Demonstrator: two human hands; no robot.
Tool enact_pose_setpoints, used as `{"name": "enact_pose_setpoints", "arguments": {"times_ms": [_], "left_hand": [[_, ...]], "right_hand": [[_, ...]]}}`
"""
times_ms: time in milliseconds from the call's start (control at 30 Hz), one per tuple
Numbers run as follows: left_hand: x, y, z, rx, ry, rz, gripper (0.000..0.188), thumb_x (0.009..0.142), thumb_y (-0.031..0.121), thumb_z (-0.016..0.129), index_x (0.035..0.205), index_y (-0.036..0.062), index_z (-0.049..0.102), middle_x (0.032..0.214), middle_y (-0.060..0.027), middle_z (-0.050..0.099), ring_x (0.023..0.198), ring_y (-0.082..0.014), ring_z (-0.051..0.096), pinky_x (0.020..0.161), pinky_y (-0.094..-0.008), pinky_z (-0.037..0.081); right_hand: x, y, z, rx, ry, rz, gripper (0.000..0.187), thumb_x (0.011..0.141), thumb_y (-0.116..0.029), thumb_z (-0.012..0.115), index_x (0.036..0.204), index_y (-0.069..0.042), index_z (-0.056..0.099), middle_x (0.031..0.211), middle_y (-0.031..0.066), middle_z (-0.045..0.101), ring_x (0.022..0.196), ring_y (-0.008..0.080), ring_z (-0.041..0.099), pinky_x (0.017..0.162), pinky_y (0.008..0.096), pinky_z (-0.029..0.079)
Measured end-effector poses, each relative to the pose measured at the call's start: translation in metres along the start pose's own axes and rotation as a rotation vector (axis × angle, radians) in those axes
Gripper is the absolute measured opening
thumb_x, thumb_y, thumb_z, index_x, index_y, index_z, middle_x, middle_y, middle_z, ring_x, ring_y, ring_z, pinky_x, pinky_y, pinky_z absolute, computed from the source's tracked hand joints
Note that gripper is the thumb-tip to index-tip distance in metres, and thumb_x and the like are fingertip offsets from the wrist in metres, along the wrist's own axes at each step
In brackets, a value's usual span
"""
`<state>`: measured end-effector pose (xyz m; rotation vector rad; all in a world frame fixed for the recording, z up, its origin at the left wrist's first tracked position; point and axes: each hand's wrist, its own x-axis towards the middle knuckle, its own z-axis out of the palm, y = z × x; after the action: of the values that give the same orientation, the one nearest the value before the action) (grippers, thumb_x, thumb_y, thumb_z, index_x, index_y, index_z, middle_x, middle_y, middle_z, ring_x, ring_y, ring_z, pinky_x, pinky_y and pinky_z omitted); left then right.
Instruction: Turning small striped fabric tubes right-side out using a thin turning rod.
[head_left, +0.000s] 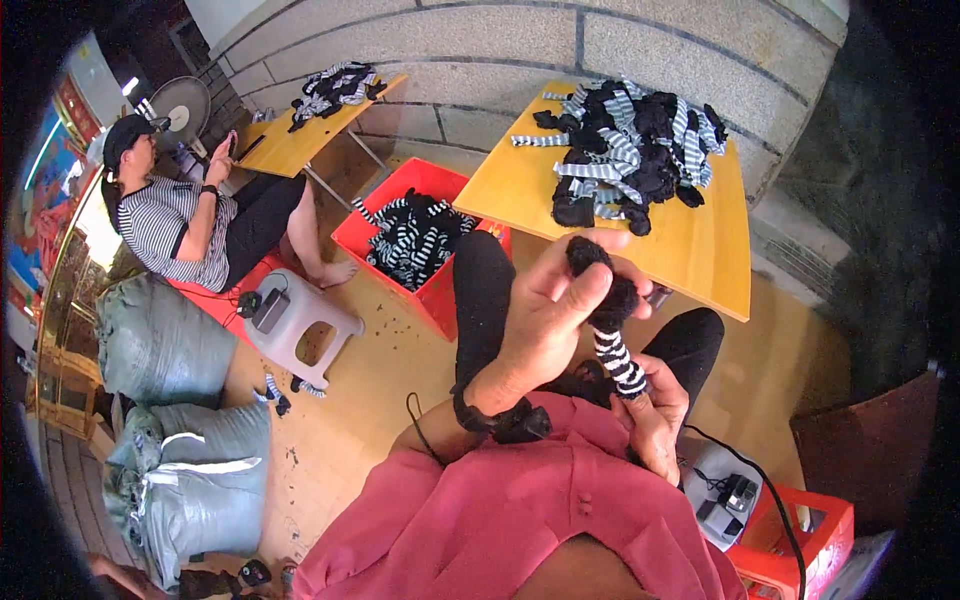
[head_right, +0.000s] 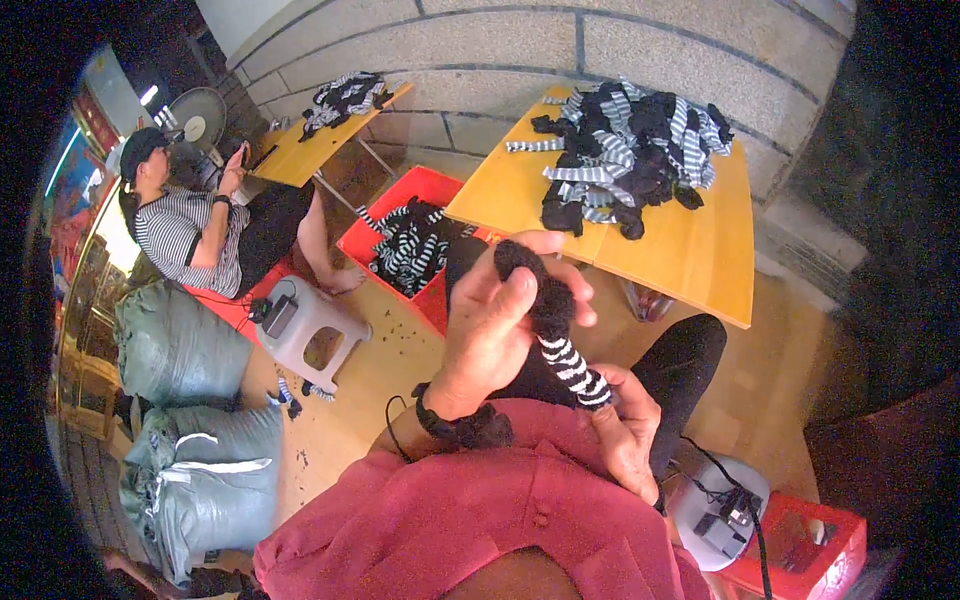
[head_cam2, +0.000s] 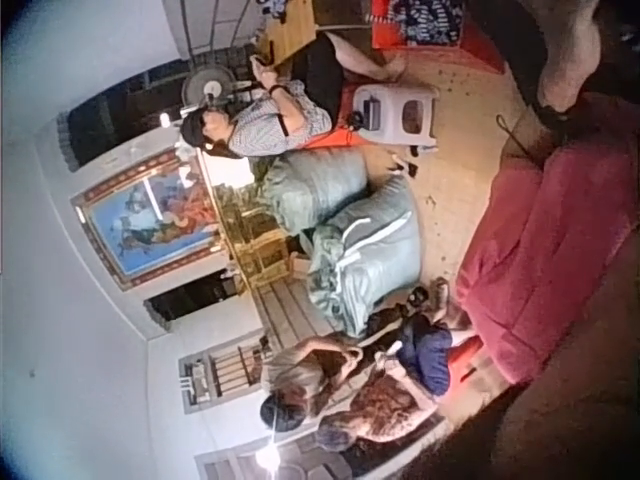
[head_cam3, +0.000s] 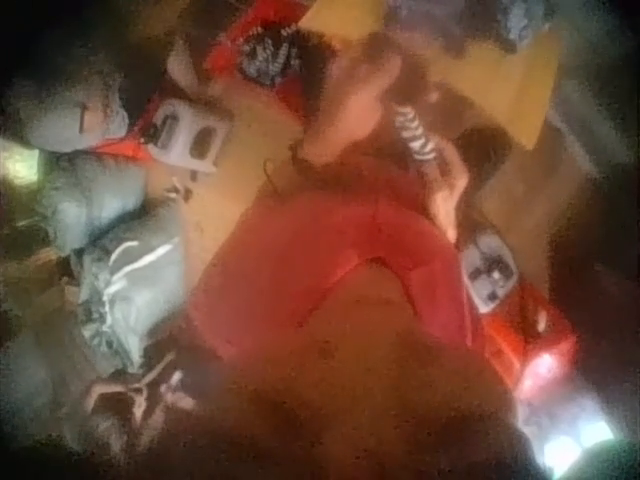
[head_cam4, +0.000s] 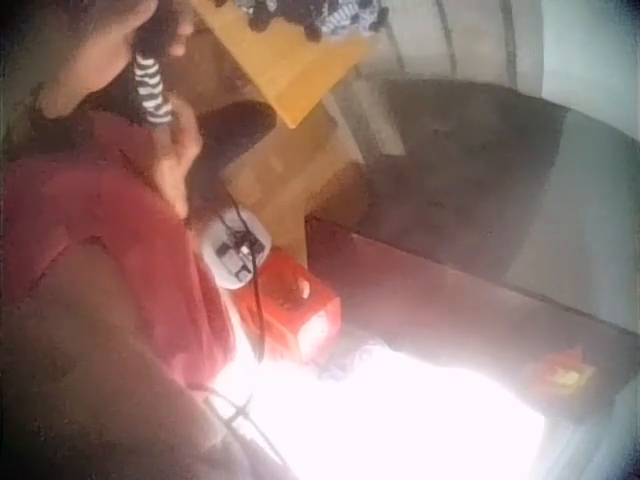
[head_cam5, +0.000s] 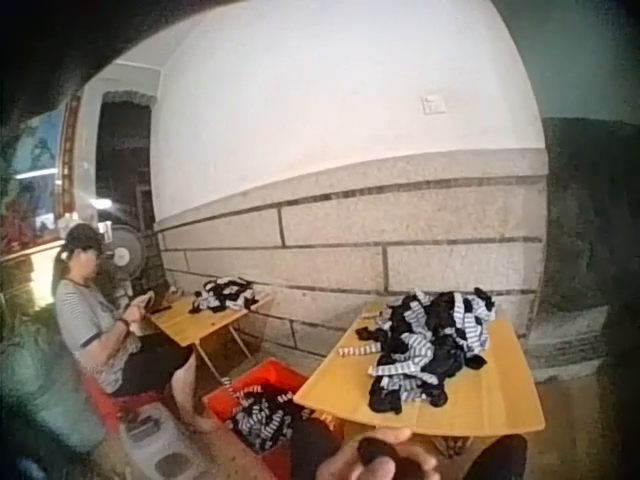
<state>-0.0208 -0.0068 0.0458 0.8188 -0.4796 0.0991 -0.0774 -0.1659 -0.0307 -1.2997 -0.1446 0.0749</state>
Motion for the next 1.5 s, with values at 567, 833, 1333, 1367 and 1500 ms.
{"name": "enact_pose_setpoints", "arguments": {"times_ms": [567, 833, 1333, 1367, 1500], "left_hand": [[-0.012, -0.018, 0.000, 0.005, -0.119, -0.230, 0.020, 0.092, 0.017, 0.050, 0.097, -0.0015, 0.055, 0.072, -0.0135, 0.061, 0.064, -0.0205, 0.059, 0.061, -0.0305, 0.048], [0.002, 0.002, -0.011, 0.100, 0.212, 0.159, 0.020, 0.089, 0.014, 0.057, 0.102, -0.0001, 0.060, 0.093, -0.0056, 0.062, 0.079, -0.0099, 0.056, 0.072, -0.0241, 0.046], [-0.001, -0.006, -0.019, -0.026, 0.287, 0.282, 0.025, 0.076, -0.007, 0.064, 0.098, 0.0003, 0.055, 0.095, -0.0083, 0.062, 0.087, -0.0144, 0.059, 0.079, -0.0275, 0.047], [-0.001, -0.007, -0.020, -0.026, 0.286, 0.282, 0.025, 0.076, -0.007, 0.064, 0.098, 0.0003, 0.055, 0.095, -0.0083, 0.062, 0.087, -0.0144, 0.059, 0.079, -0.0275, 0.047], [-0.001, -0.006, -0.015, -0.051, 0.292, 0.287, 0.022, 0.076, -0.007, 0.064, 0.094, 0.0007, 0.054, 0.090, -0.0066, 0.061, 0.083, -0.0129, 0.058, 0.076, -0.0261, 0.047]], "right_hand": [[0.013, -0.006, -0.006, 0.300, -0.271, 0.191, 0.032, 0.084, -0.015, 0.060, 0.111, 0.001, 0.053, 0.063, 0.0043, 0.055, 0.047, 0.0073, 0.045, 0.039, 0.0175, 0.026], [0.003, -0.013, -0.003, 0.099, -0.145, 0.166, 0.029, 0.086, -0.006, 0.055, 0.114, 0.002, 0.053, 0.073, 0.0014, 0.058, 0.059, 0.0060, 0.050, 0.051, 0.0167, 0.036], [-0.001, 0.002, 0.005, 0.009, 0.077, -0.059, 0.021, 0.085, -0.007, 0.057, 0.104, 0.002, 0.056, 0.062, 0.0043, 0.054, 0.047, 0.0065, 0.042, 0.041, 0.0175, 0.027], [-0.002, 0.004, 0.005, 0.009, 0.078, -0.060, 0.021, 0.085, -0.007, 0.057, 0.104, 0.002, 0.056, 0.062, 0.0043, 0.054, 0.047, 0.0065, 0.042, 0.041, 0.0175, 0.027], [-0.002, 0.006, 0.007, 0.102, 0.101, -0.069, 0.018, 0.084, -0.007, 0.058, 0.100, 0.002, 0.056, 0.058, 0.0041, 0.050, 0.043, 0.0064, 0.037, 0.038, 0.0189, 0.025]]}}
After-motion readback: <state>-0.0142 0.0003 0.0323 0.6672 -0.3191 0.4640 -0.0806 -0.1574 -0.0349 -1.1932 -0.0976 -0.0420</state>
